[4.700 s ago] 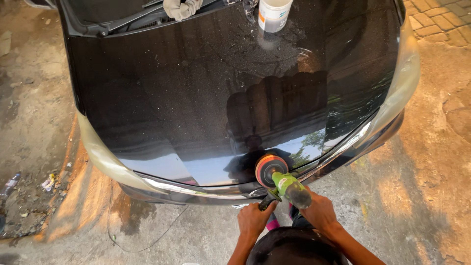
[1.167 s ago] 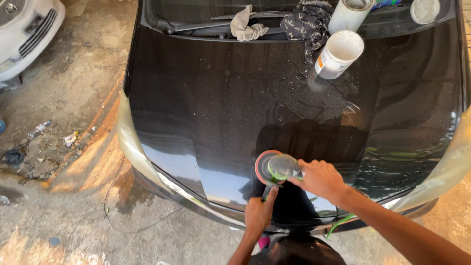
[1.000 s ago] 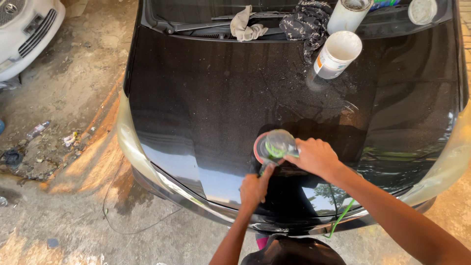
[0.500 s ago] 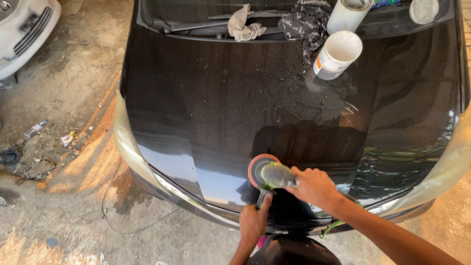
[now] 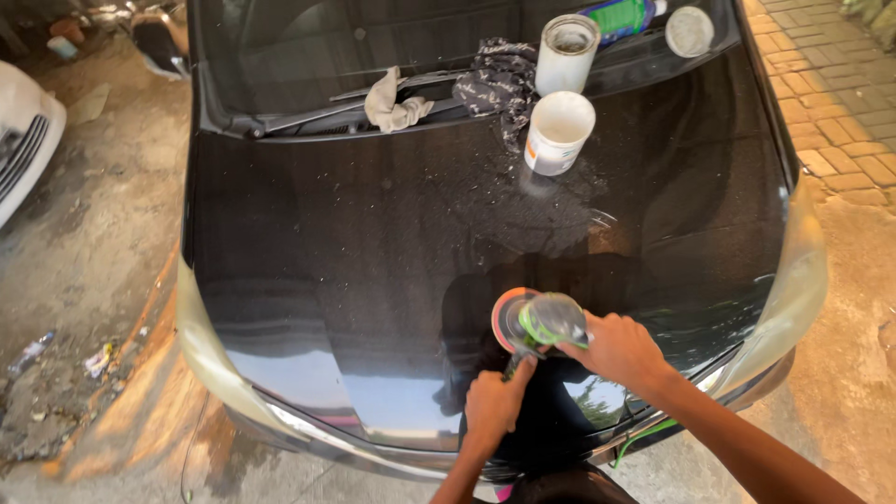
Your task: The person applies a substance to a car hood by hand and then polishes the surface using a power buffer.
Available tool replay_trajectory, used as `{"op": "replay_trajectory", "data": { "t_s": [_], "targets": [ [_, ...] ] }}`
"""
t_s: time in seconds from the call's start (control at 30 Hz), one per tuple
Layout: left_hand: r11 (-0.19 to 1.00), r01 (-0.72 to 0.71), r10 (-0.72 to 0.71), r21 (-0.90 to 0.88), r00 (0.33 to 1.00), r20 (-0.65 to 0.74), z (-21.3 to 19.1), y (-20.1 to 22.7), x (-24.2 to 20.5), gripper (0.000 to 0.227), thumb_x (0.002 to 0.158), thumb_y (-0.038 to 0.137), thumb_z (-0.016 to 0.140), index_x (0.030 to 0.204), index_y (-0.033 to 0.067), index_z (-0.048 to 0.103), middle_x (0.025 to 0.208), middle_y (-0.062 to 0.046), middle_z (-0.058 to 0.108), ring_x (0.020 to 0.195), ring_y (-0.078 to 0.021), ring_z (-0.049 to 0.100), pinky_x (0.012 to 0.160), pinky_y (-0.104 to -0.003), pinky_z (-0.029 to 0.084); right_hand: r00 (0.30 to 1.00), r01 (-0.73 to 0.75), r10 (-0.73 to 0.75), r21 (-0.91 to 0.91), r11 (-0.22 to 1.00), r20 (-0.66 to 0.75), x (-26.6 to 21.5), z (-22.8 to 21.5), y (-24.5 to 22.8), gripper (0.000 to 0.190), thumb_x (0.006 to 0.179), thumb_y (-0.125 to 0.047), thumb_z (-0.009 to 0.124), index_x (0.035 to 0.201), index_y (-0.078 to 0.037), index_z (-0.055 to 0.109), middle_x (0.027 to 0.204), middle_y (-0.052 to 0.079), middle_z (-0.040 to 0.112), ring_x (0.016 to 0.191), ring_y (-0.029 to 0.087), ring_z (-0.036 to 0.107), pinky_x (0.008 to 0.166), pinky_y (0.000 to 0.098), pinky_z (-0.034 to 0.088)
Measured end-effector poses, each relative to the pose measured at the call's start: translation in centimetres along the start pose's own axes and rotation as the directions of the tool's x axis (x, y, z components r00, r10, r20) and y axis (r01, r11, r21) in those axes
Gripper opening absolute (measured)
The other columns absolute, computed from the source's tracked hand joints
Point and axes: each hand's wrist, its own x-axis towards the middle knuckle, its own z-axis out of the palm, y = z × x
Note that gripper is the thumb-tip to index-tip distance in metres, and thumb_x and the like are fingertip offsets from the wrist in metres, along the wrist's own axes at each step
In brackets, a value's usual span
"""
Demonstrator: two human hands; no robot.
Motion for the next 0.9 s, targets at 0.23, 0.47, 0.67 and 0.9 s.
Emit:
{"op": "replay_trajectory", "data": {
  "t_s": [0.23,0.47,0.67,0.9],
  "targets": [
    [0.992,-0.124,0.123,0.025,0.992,0.03,1.6,3.8,1.7,0.086,0.075,0.082,0.062,0.078,-0.0028,0.075,0.067,-0.015,0.071,0.064,-0.0285,0.073,0.067,-0.042,0.057,0.995,-0.086,0.089,0.054,0.995,-0.055,0.8,-1.3,3.7,0.057,0.077,-0.062,0.073,0.105,-0.012,0.075,0.069,0.021,0.072,0.07,0.042,0.073,0.065,0.0498,0.061],
    [0.995,-0.085,0.077,0.062,0.99,0.121,2.7,7.4,3.0,0.086,0.077,0.082,0.06,0.078,-0.0031,0.074,0.07,-0.018,0.074,0.066,-0.0302,0.076,0.073,-0.04,0.06,0.987,-0.148,0.154,0.131,0.98,-0.038,1.8,-2.6,6.8,0.051,0.078,-0.058,0.075,0.094,-0.01,0.077,0.071,0.018,0.074,0.071,0.039,0.075,0.067,0.0481,0.061],
    [0.984,-0.136,0.124,0.112,0.987,0.107,6.2,5.0,0.0,0.083,0.077,0.081,0.062,0.084,-0.0004,0.077,0.082,-0.02,0.075,0.084,-0.0356,0.074,0.078,-0.046,0.056,0.99,-0.139,0.138,0.097,0.986,0.02,-3.4,-1.0,8.0,0.06,0.076,-0.057,0.073,0.12,-0.015,0.073,0.064,0.021,0.073,0.063,0.042,0.072,0.06,0.0503,0.059],
    [0.958,-0.253,0.238,0.133,0.964,0.116,8.4,10.3,3.2,0.086,0.078,0.079,0.062,0.09,-0.0049,0.075,0.088,-0.025,0.074,0.09,-0.0401,0.074,0.081,-0.049,0.057,0.965,-0.259,0.257,0.056,0.964,0.05,-0.7,-1.1,14.0,0.063,0.085,-0.067,0.064,0.086,-0.007,0.078,0.062,0.015,0.074,0.057,0.03,0.075,0.059,0.0403,0.061]
  ]
}}
